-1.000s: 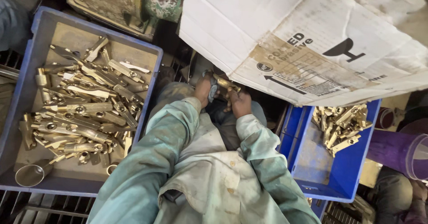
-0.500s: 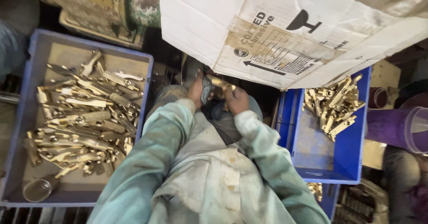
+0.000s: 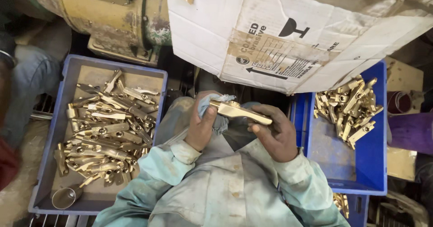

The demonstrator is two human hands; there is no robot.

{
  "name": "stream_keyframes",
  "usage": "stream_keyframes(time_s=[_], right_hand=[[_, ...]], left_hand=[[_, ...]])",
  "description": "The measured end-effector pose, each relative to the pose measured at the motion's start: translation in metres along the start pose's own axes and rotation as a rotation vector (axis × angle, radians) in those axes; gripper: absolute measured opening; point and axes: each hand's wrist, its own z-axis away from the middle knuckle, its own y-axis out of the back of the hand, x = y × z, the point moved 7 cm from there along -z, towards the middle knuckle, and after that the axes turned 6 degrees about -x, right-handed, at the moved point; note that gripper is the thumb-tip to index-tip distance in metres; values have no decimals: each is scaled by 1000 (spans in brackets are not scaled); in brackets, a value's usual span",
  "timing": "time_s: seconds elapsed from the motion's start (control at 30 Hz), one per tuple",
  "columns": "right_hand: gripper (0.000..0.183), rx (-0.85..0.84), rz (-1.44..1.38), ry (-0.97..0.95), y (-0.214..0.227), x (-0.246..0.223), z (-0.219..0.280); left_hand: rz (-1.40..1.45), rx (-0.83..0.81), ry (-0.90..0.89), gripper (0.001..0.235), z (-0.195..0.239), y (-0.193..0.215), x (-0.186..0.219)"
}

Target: The person cleans brass metal components using a blue cloth, taking them one by one from a bin and placing them into another blue bin after wiping them.

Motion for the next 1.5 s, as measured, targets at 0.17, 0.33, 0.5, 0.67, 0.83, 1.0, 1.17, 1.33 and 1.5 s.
stream_keyframes(time_s=[0.17, 0.33, 0.5, 0.67, 0.83, 1.0, 1.17, 1.33, 1.5], right_hand=[[36, 15, -97, -14, -4, 14, 9], [22, 13, 341, -83, 1, 54, -4], [28, 49, 277, -224, 0, 152, -44], [36, 23, -69, -430, -9, 266, -86], [32, 87, -138, -570, -12, 317, -101], [24, 111, -179, -535, -12, 319, -102], [16, 135, -174, -484, -7, 309, -102], [20, 111, -8, -367, 0, 242, -87], [25, 86, 416, 23, 12, 118, -26]], left_hand=[[148, 0, 88, 45, -1, -2, -8], [590, 63, 444, 35, -7, -3, -79], [616, 33, 678, 33, -14, 14, -187], [644, 121, 818, 34, -19, 34, -298], [550, 252, 864, 32, -20, 48, -344], [548, 305, 894, 27, -18, 46, -348], [604, 278, 858, 34, -19, 33, -341], [701, 137, 925, 48, -20, 13, -288], [537, 104, 607, 38, -6, 6, -178]])
